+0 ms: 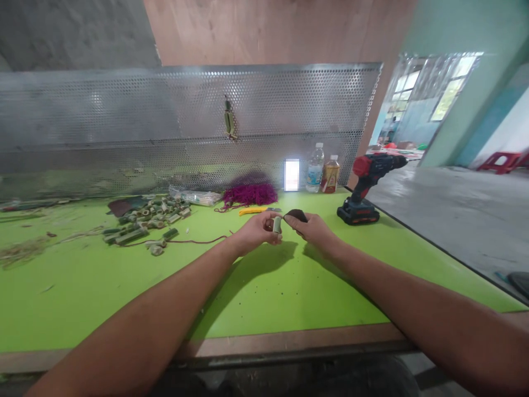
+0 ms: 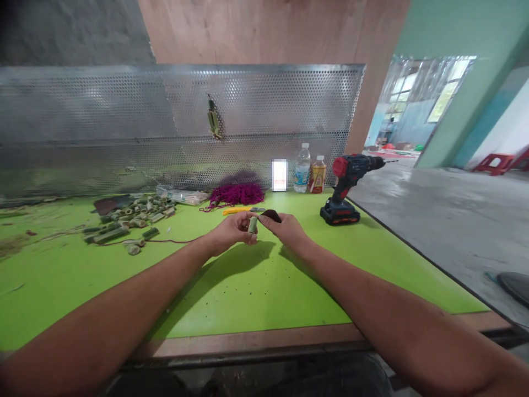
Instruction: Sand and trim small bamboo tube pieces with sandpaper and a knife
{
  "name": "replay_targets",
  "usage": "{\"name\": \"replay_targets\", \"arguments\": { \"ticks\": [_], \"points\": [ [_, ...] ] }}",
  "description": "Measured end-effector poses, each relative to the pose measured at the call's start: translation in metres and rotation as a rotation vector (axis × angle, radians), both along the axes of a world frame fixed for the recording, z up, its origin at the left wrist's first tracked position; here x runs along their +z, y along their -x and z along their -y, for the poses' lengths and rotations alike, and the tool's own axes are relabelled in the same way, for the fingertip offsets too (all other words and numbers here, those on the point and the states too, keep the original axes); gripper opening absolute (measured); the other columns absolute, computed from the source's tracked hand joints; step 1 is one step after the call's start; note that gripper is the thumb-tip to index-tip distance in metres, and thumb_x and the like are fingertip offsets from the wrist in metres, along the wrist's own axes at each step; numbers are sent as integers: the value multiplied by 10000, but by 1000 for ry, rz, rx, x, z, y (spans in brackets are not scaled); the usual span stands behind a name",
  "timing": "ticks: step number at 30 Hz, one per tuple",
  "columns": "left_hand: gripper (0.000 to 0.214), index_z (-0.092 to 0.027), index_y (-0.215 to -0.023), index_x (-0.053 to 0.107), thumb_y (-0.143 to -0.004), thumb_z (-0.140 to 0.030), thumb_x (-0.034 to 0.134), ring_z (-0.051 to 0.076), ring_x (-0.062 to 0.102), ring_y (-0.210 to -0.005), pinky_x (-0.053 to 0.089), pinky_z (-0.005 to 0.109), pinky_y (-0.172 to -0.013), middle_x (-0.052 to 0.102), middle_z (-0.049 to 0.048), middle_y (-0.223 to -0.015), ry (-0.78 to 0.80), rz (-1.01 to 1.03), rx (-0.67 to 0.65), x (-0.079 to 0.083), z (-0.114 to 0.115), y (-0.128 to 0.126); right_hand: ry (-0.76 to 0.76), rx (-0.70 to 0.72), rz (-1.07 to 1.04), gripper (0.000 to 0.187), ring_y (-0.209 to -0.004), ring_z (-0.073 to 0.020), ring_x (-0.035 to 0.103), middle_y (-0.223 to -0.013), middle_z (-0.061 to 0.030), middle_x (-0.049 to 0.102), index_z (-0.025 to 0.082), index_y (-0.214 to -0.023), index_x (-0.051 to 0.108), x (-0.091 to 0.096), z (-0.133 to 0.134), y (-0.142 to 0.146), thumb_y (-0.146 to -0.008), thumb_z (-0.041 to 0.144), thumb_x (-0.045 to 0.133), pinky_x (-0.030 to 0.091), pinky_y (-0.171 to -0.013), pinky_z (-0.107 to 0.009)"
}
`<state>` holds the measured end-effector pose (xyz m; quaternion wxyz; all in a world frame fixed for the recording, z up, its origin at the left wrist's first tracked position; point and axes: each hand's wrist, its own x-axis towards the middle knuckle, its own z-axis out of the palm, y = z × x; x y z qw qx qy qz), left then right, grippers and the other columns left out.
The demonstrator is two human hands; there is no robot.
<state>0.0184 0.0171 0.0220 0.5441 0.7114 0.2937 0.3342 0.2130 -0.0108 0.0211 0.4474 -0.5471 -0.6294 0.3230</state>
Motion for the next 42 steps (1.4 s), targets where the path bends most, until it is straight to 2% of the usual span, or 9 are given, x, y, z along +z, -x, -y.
{"name": "replay_targets", "arguments": {
  "ticks": [6, 12, 18, 21, 25, 29, 33, 37, 42],
  "points": [
    [427, -133, -1079, 614, -672, -147, 740, 96, 580, -653, 522, 279, -674, 585, -16, -751, -32, 3, -66, 0, 4, -6, -77, 66, 130, 437, -618, -155, 478, -639, -20, 571, 166, -758, 693, -2, 0, 1, -760, 600, 639, 341, -582, -279],
    [396, -136, -1014, 621, -641, -158, 752, 85, 544, -625, 485, 251, -628, 562, -28, -729, -52, -7, -49, -3, 1, -8, -112, 1, 331, 486, -576, -154, 477, -600, -26, 560, 176, -676, 657, -1, -5, -3, -765, 651, 609, 308, -541, -276],
    [395, -131, -1011, 616, -635, -155, 737, 90, 541, -639, 455, 240, -615, 582, -10, -769, -90, -39, 0, -4, 3, -9, -129, 4, 422, 490, -555, -143, 475, -589, -28, 565, 174, -664, 657, 4, -2, -2, -772, 647, 596, 284, -523, -270],
    [383, -140, -996, 603, -635, -162, 731, 80, 502, -600, 390, 210, -558, 528, -41, -709, -131, -77, 44, -5, 2, -10, -130, -45, 422, 487, -566, -141, 495, -613, -32, 591, 164, -717, 689, 5, -1, -2, -789, 633, 581, 296, -530, -265],
    [392, -136, -987, 604, -614, -153, 724, 90, 508, -636, 380, 214, -574, 554, -26, -752, -194, -115, 88, -5, 1, -10, -121, -16, 504, 495, -561, -138, 494, -606, -24, 586, 162, -720, 688, 5, 0, 0, -789, 639, 575, 283, -518, -261],
    [310, -145, -902, 589, -619, -172, 712, 80, 466, -583, 327, 206, -535, 505, -55, -681, -212, -178, 76, -3, 0, -10, -145, -71, 550, 483, -584, -138, 501, -642, -32, 608, 169, -735, 689, 7, 3, 1, -820, 626, 555, 277, -517, -259],
    [271, -150, -849, 577, -607, -160, 698, 87, 474, -594, 336, 212, -543, 521, -50, -682, -236, -246, 82, -3, 1, -9, -130, -26, 648, 490, -554, -130, 477, -621, -31, 599, 171, -712, 681, 9, 6, 2, -814, 636, 563, 253, -505, -261],
    [239, -162, -795, 546, -611, -180, 697, 84, 452, -565, 316, 214, -524, 486, -62, -645, -229, -261, 84, -3, 2, -10, -135, -95, 620, 511, -571, -134, 488, -627, -35, 600, 170, -725, 683, 10, 6, 2, -822, 652, 540, 257, -508, -255],
    [261, -149, -855, 590, -612, -158, 683, 97, 487, -608, 343, 222, -554, 552, -38, -700, -227, -256, 86, -5, 1, -10, -118, -11, 647, 500, -552, -131, 475, -613, -31, 590, 164, -704, 677, 9, 5, 2, -804, 642, 568, 255, -507, -261]
  ]
}}
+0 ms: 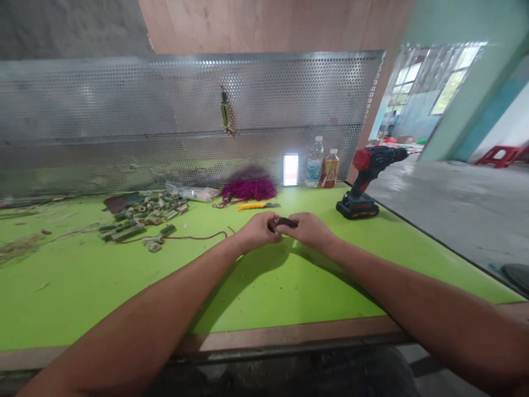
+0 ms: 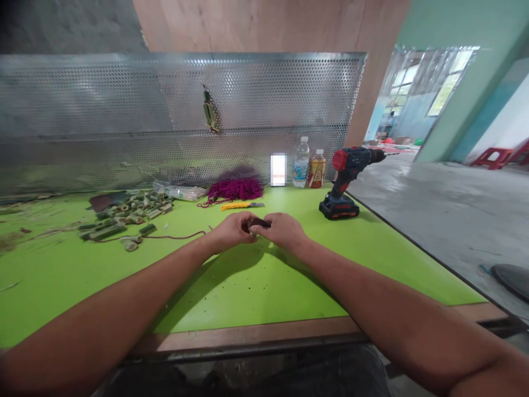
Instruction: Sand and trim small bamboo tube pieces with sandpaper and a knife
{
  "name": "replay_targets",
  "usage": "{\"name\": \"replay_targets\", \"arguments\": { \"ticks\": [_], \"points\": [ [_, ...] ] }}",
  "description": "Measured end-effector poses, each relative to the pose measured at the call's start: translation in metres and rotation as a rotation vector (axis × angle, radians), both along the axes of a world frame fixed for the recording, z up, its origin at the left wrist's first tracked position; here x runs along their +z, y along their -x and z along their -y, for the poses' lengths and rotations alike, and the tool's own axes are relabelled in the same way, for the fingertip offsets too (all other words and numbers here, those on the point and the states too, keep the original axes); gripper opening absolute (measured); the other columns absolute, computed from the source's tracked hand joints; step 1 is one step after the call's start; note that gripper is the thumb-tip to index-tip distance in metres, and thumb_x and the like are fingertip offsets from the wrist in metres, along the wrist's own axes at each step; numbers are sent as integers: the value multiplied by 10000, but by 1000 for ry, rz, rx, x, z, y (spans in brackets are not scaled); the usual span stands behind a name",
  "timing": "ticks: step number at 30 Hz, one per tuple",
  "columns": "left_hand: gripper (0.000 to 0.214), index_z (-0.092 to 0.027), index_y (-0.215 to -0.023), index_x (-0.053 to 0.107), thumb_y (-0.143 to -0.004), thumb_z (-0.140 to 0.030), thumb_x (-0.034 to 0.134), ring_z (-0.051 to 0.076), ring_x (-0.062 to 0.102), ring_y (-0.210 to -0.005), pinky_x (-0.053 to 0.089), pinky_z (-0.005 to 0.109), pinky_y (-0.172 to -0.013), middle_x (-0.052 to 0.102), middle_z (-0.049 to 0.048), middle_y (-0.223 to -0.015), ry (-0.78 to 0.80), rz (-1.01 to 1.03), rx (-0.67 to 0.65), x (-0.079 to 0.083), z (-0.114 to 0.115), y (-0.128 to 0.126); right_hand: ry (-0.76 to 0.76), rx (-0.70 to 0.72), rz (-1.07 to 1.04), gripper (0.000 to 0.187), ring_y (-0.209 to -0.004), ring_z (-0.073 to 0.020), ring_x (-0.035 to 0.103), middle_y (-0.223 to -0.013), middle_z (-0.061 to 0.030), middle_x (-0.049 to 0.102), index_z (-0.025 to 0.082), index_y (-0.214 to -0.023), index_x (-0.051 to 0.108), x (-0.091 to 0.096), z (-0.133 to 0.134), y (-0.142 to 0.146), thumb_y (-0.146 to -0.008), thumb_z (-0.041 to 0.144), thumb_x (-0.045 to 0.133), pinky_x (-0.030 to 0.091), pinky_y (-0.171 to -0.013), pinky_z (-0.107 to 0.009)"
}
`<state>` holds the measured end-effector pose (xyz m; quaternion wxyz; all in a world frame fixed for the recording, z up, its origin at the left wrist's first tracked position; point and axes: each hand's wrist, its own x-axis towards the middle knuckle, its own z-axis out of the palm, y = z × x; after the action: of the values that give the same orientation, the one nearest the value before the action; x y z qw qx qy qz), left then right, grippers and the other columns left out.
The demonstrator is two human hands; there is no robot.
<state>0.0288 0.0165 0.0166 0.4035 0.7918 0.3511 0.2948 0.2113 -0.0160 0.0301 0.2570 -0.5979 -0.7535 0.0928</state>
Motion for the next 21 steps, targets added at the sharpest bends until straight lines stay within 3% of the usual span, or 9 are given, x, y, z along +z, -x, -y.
{"name": "replay_targets", "arguments": {
  "ticks": [3, 7, 10, 15, 19, 21],
  "points": [
    [269, -149, -858, 576, -620, -164, 701, 86, 466, -585, 336, 218, -544, 514, -51, -675, 28, 35, 0, -1, 0, 0, -33, -55, -45, 525, -561, -134, 478, -619, -34, 591, 162, -720, 684, 0, -1, -1, -811, 660, 544, 257, -511, -262],
    [418, -145, -993, 594, -604, -146, 749, 110, 545, -700, 422, 244, -634, 594, -6, -815, 68, 135, 9, 0, 0, 1, -27, 6, -44, 488, -547, -130, 469, -600, -26, 580, 164, -707, 685, 0, 0, 0, -798, 631, 572, 255, -514, -263],
    [476, -159, -1060, 591, -622, -171, 776, 106, 541, -693, 445, 259, -648, 571, -11, -809, 131, 183, -17, 1, 0, 2, -76, -27, -122, 476, -564, -131, 482, -627, -28, 593, 165, -739, 692, 0, 2, 0, -811, 617, 561, 268, -520, -260],
    [460, -137, -1019, 597, -604, -139, 796, 108, 549, -718, 458, 271, -672, 592, 12, -845, 200, 258, -71, 0, -2, 2, -98, 9, -98, 474, -550, -129, 450, -576, -14, 543, 165, -679, 657, 1, 1, -1, -800, 617, 579, 253, -514, -267],
    [494, -150, -1080, 601, -640, -192, 820, 89, 526, -685, 435, 255, -668, 553, -19, -777, 292, 343, -209, 4, 0, 4, -197, -61, -267, 520, -566, -127, 437, -597, -5, 533, 165, -698, 651, 3, 0, -5, -808, 665, 559, 271, -524, -264],
    [574, -165, -1164, 591, -646, -220, 832, 88, 527, -708, 427, 246, -675, 554, -16, -793, 313, 377, -217, 6, 1, 6, -210, -16, -343, 536, -568, -123, 431, -600, 1, 525, 163, -715, 656, 3, 1, -6, -807, 681, 555, 284, -530, -262]
  ]
}}
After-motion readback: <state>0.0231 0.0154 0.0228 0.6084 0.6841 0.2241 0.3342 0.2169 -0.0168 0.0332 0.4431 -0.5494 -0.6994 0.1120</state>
